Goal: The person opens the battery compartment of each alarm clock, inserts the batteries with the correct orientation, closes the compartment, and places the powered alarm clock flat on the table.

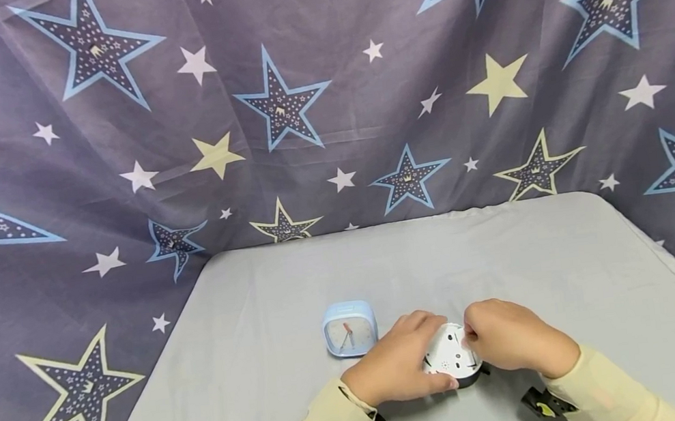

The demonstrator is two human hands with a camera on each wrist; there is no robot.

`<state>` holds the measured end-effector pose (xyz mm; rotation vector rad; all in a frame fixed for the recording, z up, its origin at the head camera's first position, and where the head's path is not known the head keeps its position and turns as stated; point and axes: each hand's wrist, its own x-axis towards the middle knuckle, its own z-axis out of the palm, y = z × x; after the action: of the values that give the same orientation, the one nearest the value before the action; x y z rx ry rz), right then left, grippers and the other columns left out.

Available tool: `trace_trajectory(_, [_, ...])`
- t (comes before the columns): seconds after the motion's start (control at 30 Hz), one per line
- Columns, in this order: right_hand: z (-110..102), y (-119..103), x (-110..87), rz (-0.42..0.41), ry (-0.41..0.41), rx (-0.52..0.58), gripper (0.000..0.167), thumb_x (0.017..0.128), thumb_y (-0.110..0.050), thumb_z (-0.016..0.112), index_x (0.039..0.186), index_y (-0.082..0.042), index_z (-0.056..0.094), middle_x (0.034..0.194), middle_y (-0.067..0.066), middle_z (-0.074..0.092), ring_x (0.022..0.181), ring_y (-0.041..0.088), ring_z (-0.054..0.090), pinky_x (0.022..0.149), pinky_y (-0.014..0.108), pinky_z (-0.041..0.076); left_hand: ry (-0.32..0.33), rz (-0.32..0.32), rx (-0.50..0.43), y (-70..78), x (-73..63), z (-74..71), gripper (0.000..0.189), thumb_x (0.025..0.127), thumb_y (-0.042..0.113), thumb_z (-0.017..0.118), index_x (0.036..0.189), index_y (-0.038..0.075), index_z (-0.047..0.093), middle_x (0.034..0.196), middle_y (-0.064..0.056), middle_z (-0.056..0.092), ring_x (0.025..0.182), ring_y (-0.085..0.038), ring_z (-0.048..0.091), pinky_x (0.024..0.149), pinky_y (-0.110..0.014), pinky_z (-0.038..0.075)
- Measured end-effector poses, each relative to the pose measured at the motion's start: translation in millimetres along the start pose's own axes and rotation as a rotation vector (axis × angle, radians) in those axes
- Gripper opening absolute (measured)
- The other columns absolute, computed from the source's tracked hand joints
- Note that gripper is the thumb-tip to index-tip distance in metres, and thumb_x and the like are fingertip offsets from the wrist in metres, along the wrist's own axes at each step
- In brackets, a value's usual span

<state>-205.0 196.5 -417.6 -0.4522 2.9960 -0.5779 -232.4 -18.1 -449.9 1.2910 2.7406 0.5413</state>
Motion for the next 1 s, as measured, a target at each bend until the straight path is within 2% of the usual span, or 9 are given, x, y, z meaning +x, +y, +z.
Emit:
trace_trajectory(0.13, [-0.5, 0.0, 0.3, -0.009, -0.005, -0.006, 0.029, 0.084, -0.009, 0.073, 0.064, -0.019, 0.055, 0.061, -0.006, 0.049, 0.056, 0.013, 0.044, 0.054, 0.032, 0.037, 0.032, 0.078, 0.026, -1.2, 0.1, 1.2, 0.069, 0.081, 0.046, 0.084, 0.142, 0.026, 0.057, 0.135, 0.005, 0.057, 0.121, -0.01, 0.054, 0.104, -0.024, 0.045])
trace_trajectory(0.23, [-0.6, -1.4, 0.0, -0.004, -0.002, -0.005, 0.03, 0.083, -0.006, 0.071, 0.063, -0.019, 0.054, 0.06, -0.005, 0.048, 0.055, 0.014, 0.043, 0.053, 0.032, 0.036, 0.035, 0.098, 0.023, -1.1, -0.2, 0.8, 0.059, 0.082, 0.045, 0.083, 0.136, 0.036, 0.062, 0.131, 0.006, 0.057, 0.118, -0.008, 0.055, 0.102, -0.023, 0.045])
trace_trajectory(0.3, [-0.4, -2.6, -0.5, 0.003, 0.001, 0.003, 0.028, 0.082, -0.004, 0.07, 0.063, -0.018, 0.054, 0.061, -0.005, 0.048, 0.055, 0.014, 0.043, 0.053, 0.032, 0.036, 0.033, 0.097, 0.024, -0.9, -0.7, 0.3, 0.056, 0.082, 0.045, 0.083, 0.134, 0.038, 0.065, 0.133, 0.004, 0.057, 0.119, -0.01, 0.055, 0.103, -0.023, 0.046])
trace_trajectory(0.47, [0.6, -3.2, -1.7, 0.002, 0.002, -0.003, 0.023, 0.082, -0.003, 0.069, 0.068, -0.017, 0.058, 0.065, -0.005, 0.052, 0.058, 0.015, 0.046, 0.055, 0.034, 0.039, 0.024, 0.094, 0.06, -0.7, -0.6, 0.4, 0.054, 0.084, 0.049, 0.081, 0.135, 0.036, 0.068, 0.139, -0.001, 0.057, 0.124, -0.015, 0.057, 0.105, -0.024, 0.046])
trace_trajectory(0.77, [-5.2, 0.5, -1.3, 0.011, -0.089, 0.027, 0.022, 0.085, -0.002, 0.068, 0.07, -0.016, 0.06, 0.067, -0.003, 0.053, 0.059, 0.016, 0.047, 0.056, 0.034, 0.04, 0.011, 0.089, 0.065, -0.9, 0.7, 1.0, 0.055, 0.085, 0.05, 0.08, 0.137, 0.033, 0.068, 0.141, -0.001, 0.057, 0.124, -0.014, 0.057, 0.104, -0.023, 0.046])
trace_trajectory(1.0, [-3.4, -2.4, -1.5, -0.027, -0.055, -0.013, 0.023, 0.083, -0.002, 0.069, 0.068, -0.016, 0.058, 0.067, -0.003, 0.052, 0.06, 0.015, 0.046, 0.057, 0.034, 0.04, 0.022, 0.09, 0.072, -0.3, 0.6, -0.1, 0.053, 0.084, 0.05, 0.082, 0.134, 0.034, 0.07, 0.14, 0.0, 0.058, 0.124, -0.013, 0.058, 0.103, -0.023, 0.048])
